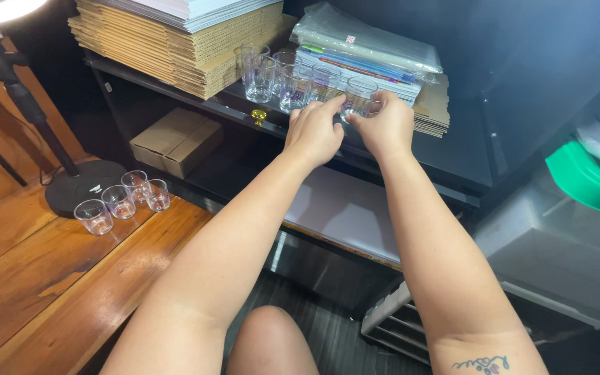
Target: The person opens a cardboard box containing small glasses, removes them one by one, and places them on a wooden bench. They then move the glasses to a nearby shelf.
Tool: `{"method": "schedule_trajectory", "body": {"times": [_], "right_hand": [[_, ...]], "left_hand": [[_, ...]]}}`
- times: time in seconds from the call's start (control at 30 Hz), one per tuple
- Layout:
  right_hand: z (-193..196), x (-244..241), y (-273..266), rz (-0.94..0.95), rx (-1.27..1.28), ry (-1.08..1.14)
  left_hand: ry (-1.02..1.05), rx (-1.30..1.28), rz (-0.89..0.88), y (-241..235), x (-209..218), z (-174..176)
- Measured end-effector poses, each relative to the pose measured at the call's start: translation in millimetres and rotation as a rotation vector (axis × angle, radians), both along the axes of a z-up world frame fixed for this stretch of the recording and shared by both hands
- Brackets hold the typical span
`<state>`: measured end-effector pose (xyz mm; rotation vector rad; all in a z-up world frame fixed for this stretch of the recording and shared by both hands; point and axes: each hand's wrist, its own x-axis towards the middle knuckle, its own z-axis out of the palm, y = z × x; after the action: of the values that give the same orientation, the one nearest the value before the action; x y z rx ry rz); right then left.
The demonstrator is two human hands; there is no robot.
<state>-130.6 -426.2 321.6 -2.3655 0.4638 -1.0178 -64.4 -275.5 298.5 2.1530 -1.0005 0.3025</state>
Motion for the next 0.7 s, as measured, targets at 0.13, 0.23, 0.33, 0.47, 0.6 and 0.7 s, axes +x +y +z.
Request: {"method": "schedule_trajectory", "body": {"times": [0.13, 0.23, 0.33, 0.47, 0.6, 0.7], "right_hand": [[1, 2, -2, 0.023, 0.005, 0.020], [-1, 8, -7, 0.013, -0.003, 0.025], [-1, 12, -9, -0.011, -0.036, 0.042], [-2, 11, -6, 0.006, -0.031, 0.007], [-5, 11, -6, 0.006, -0.045, -0.014], [6, -11, 5, 0.002, -0.033, -0.024]], "left_hand": [[0.025, -0.012, -0.035, 7, -11, 7], [0.002, -0.003, -0.019, 2, -5, 2], [-0.005, -0.008, -0.013, -1, -1, -2], [-0.024, -0.018, -0.012, 0, -3, -3], [-0.059, -0.039, -0.015, -2, -3, -7], [-0.095, -0.099, -0.008, 7, -13, -8]]}}
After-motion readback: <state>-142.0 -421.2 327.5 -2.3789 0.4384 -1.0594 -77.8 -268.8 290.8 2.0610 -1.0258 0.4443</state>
